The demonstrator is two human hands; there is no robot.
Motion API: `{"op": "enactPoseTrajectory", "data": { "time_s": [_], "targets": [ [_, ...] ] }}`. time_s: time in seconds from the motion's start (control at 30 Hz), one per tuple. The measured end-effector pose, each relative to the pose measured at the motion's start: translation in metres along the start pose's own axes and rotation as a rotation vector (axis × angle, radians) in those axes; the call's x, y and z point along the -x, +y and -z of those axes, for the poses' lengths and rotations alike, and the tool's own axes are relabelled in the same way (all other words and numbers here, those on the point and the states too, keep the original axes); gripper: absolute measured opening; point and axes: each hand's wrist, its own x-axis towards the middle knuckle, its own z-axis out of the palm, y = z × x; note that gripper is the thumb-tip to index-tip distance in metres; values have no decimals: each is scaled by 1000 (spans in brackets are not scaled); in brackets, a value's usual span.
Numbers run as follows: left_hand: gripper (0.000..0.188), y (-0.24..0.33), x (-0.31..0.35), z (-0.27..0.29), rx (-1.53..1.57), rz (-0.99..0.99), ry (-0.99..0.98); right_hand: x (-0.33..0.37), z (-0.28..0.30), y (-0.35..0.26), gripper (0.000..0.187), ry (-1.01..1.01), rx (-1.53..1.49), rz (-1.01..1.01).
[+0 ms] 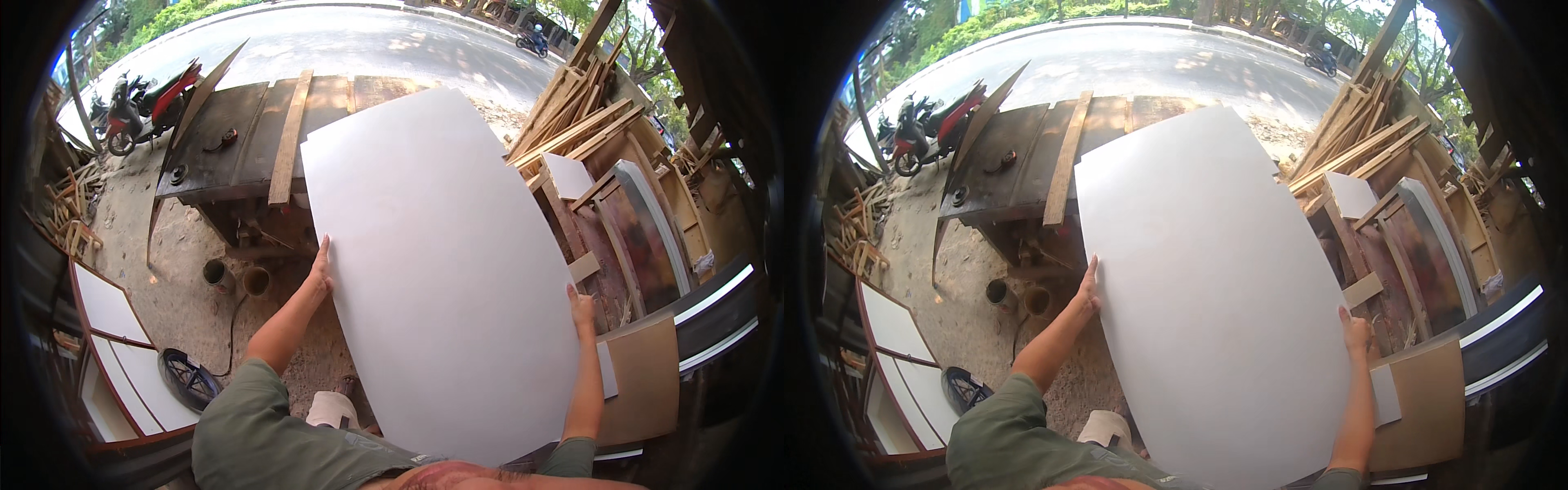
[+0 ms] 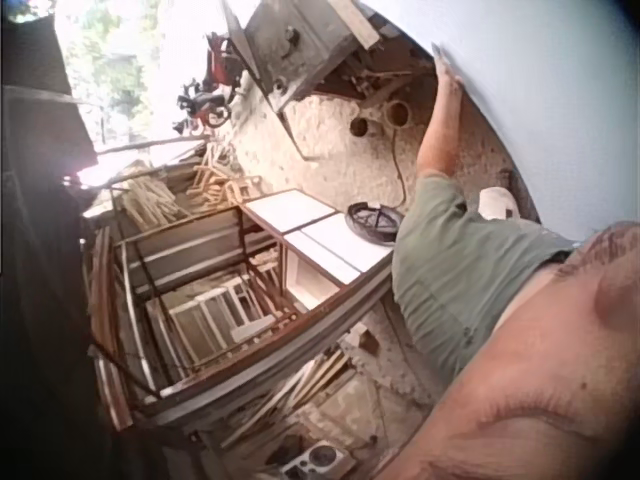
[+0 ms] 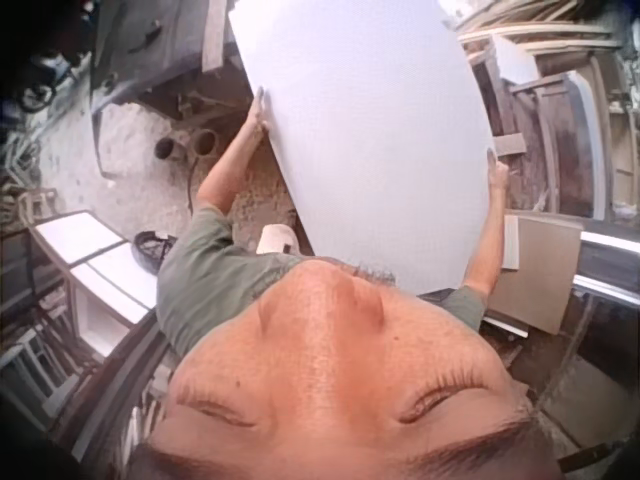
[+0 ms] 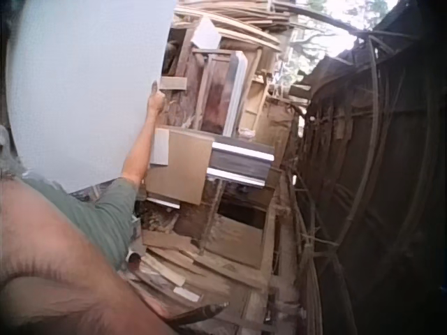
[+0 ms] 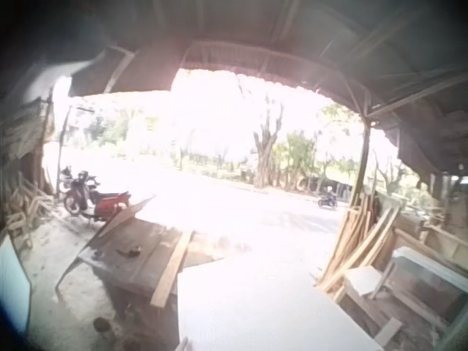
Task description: The person carries a white panel and aligns it within a wooden furniture frame. They then move to a workbench and measure a wooden board using a tape measure before returning to fit the white panel into the frame again.
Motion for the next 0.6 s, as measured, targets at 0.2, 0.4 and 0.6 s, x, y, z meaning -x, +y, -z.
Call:
{"op": "enactPoseTrajectory", "data": {
  "time_s": [0.2,0.4,0.6],
  "targets": [
    [95,-10,-37,49,-112,51,19,33,-163,80,91,-278,-76,-215],
    [126,-60,-12,114,-44,40,-25,46,-218,97,94,-429,-341,-306],
    [146,-285,188,156,-37,542,-263,31,-208,130,100,-425,-454,-159]
  ]
}}
